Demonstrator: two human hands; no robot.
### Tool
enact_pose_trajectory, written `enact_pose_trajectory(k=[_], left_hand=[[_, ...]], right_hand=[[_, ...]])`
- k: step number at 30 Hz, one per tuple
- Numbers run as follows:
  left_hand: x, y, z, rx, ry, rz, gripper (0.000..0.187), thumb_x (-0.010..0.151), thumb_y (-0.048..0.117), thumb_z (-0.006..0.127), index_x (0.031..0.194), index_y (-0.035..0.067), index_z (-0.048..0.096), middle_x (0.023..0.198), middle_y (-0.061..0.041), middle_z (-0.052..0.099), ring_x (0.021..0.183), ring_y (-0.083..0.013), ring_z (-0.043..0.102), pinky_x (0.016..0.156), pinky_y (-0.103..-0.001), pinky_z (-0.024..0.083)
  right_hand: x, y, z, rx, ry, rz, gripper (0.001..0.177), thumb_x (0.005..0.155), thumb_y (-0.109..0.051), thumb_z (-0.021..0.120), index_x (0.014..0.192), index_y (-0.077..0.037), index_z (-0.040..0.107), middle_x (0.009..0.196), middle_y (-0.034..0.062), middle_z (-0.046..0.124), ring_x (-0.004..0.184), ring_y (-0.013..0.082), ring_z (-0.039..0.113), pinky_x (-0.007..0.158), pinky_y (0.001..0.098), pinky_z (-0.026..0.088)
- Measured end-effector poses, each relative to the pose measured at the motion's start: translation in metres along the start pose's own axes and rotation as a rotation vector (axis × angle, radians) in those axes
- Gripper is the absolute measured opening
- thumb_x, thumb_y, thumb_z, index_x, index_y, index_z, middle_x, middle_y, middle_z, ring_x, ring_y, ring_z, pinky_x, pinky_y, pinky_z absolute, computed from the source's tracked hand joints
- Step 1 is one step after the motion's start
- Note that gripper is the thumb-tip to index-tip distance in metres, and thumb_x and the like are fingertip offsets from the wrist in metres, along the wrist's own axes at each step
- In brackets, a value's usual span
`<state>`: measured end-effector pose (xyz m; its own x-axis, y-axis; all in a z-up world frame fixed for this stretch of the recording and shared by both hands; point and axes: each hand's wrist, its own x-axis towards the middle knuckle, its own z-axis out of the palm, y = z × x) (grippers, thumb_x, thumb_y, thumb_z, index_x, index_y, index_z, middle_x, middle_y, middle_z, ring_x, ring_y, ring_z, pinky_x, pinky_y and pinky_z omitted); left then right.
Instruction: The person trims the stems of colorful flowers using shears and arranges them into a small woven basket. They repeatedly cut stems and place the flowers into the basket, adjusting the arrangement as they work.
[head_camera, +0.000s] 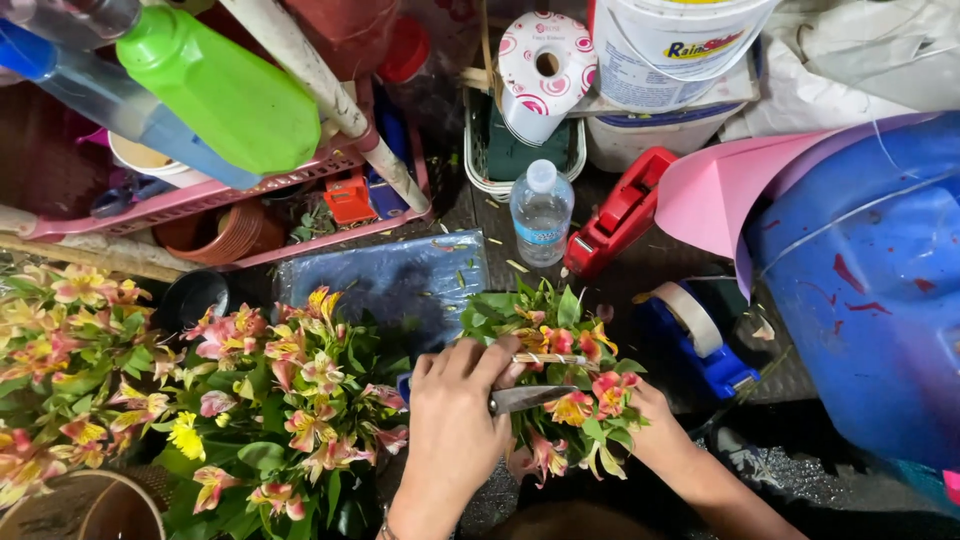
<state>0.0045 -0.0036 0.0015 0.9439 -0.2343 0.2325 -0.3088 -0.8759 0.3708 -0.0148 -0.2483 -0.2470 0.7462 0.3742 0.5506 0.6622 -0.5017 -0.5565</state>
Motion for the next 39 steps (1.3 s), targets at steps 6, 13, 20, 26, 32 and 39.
enact_pose_trajectory(k=[6,13,20,26,32,39], left_hand=[[-0.004,0.006,0.006,-0.024,0.029,0.039,0.017,0.096,0.016,0.063,0.112,0.013,0.068,0.095,-0.011,0.061,0.079,-0.0319,0.061,0.074,-0.046,0.044],[-0.001,0.008,0.005,-0.015,0.045,0.045,0.027,0.093,0.015,0.065,0.120,0.015,0.066,0.098,-0.009,0.060,0.082,-0.0308,0.060,0.076,-0.046,0.044],[-0.011,0.003,-0.028,-0.355,0.078,0.042,0.044,0.110,0.032,0.038,0.153,0.022,0.042,0.143,-0.015,0.052,0.096,-0.0261,0.063,0.088,-0.047,0.050],[-0.045,-0.011,-0.040,-0.646,0.311,-0.120,0.040,0.108,0.027,0.043,0.141,0.007,0.055,0.135,-0.017,0.056,0.090,-0.0173,0.050,0.074,-0.032,0.051],[-0.067,-0.013,-0.012,-0.719,0.280,-0.180,0.036,0.107,0.025,0.043,0.138,0.010,0.057,0.127,-0.017,0.060,0.091,-0.0186,0.050,0.080,-0.036,0.045],[-0.087,-0.026,-0.008,-0.696,0.337,-0.221,0.043,0.108,0.033,0.040,0.137,0.007,0.057,0.127,-0.016,0.062,0.121,-0.0278,0.060,0.108,-0.046,0.051]], right_hand=[[0.055,-0.051,-0.024,1.090,0.101,0.670,0.040,0.090,-0.006,0.067,0.128,0.006,0.067,0.128,0.0213,0.072,0.116,0.0337,0.072,0.104,0.0457,0.059],[0.028,0.005,-0.026,0.465,-0.101,0.229,0.021,0.085,-0.010,0.077,0.106,-0.009,0.076,0.105,0.0080,0.077,0.101,0.0228,0.076,0.097,0.0362,0.062],[0.075,-0.014,-0.140,0.078,-0.273,0.457,0.033,0.087,-0.008,0.066,0.120,-0.011,0.072,0.126,0.0045,0.073,0.117,0.0176,0.068,0.109,0.0303,0.046],[0.166,-0.138,-0.170,-0.029,0.074,0.121,0.011,0.092,-0.002,0.070,0.101,0.000,0.074,0.105,0.0126,0.074,0.093,0.0194,0.070,0.091,0.0288,0.054],[0.211,-0.126,-0.121,-0.197,-0.350,-0.241,0.045,0.089,-0.018,0.064,0.132,-0.006,0.061,0.120,0.0076,0.065,0.104,0.0261,0.061,0.096,0.0420,0.048],[0.239,-0.105,-0.100,-0.317,-0.525,-0.474,0.015,0.078,-0.001,0.066,0.088,-0.011,0.063,0.096,0.0040,0.064,0.091,0.0260,0.059,0.087,0.0415,0.047]])
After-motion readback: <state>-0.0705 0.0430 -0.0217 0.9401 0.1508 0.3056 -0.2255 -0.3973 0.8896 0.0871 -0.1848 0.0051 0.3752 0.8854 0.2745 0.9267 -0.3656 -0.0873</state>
